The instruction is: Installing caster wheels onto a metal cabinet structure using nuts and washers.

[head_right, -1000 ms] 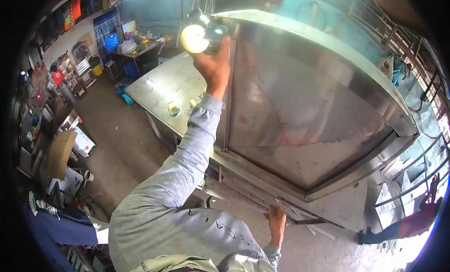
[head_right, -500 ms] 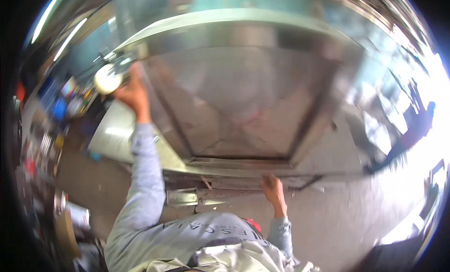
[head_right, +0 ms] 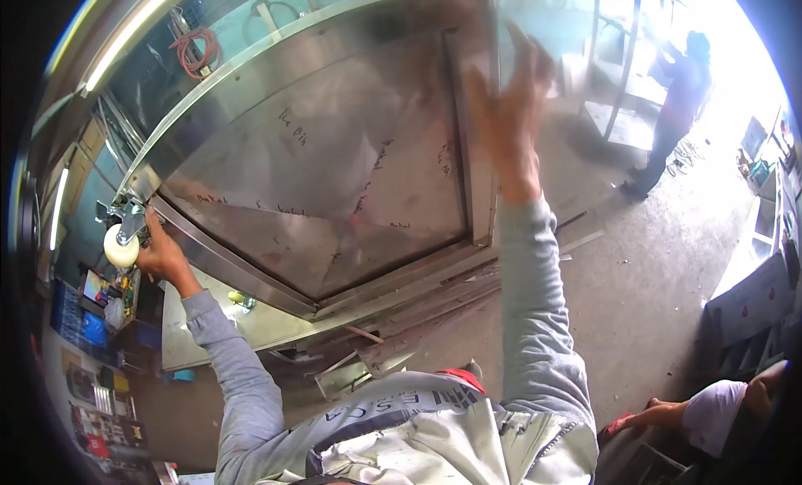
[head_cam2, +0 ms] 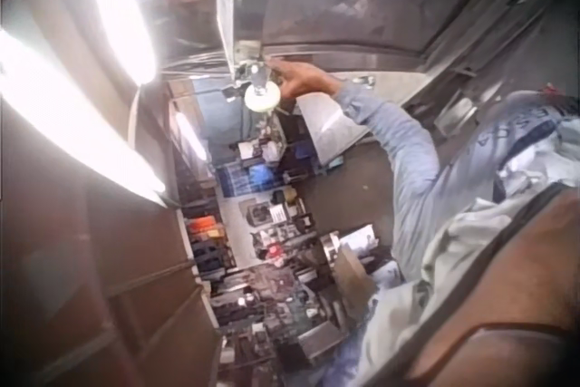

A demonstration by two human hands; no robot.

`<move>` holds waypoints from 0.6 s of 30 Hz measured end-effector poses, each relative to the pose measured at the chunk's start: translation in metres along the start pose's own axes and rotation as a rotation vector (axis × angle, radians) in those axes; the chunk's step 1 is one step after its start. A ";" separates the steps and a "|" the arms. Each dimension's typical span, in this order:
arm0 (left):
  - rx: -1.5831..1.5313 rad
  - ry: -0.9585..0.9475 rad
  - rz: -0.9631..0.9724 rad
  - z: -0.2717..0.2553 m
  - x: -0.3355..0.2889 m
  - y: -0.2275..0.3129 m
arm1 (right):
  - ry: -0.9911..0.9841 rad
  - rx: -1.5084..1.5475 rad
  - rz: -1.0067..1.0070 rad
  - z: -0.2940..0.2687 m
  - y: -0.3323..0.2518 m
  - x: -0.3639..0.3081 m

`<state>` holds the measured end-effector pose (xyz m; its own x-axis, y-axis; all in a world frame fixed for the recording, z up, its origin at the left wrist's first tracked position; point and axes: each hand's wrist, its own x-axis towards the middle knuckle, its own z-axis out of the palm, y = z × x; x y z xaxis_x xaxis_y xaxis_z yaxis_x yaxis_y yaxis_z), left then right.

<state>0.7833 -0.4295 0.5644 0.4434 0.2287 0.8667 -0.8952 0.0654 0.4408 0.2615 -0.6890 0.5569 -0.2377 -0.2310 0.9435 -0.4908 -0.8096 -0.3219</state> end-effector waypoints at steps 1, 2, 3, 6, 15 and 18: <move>0.006 0.000 -0.019 -0.001 0.001 0.002 | -0.022 -0.072 0.003 0.011 -0.001 0.007; 0.008 0.004 -0.014 -0.003 0.002 0.003 | -0.042 -0.143 0.006 0.021 0.001 0.015; -0.019 0.003 -0.006 -0.001 0.001 0.005 | -0.035 -0.144 0.007 0.032 0.014 0.018; -0.029 0.007 0.011 0.004 -0.002 0.005 | -0.075 -0.202 0.103 0.065 0.049 0.005; 0.036 0.024 -0.014 0.002 -0.006 0.028 | 0.050 -0.128 0.134 0.079 0.056 -0.002; 0.061 0.019 -0.051 0.003 -0.006 0.024 | 0.049 -0.162 0.131 0.080 0.056 -0.003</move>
<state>0.7599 -0.4318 0.5706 0.4867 0.2455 0.8384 -0.8670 0.0182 0.4980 0.3018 -0.7765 0.5420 -0.3467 -0.2989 0.8891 -0.5802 -0.6765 -0.4537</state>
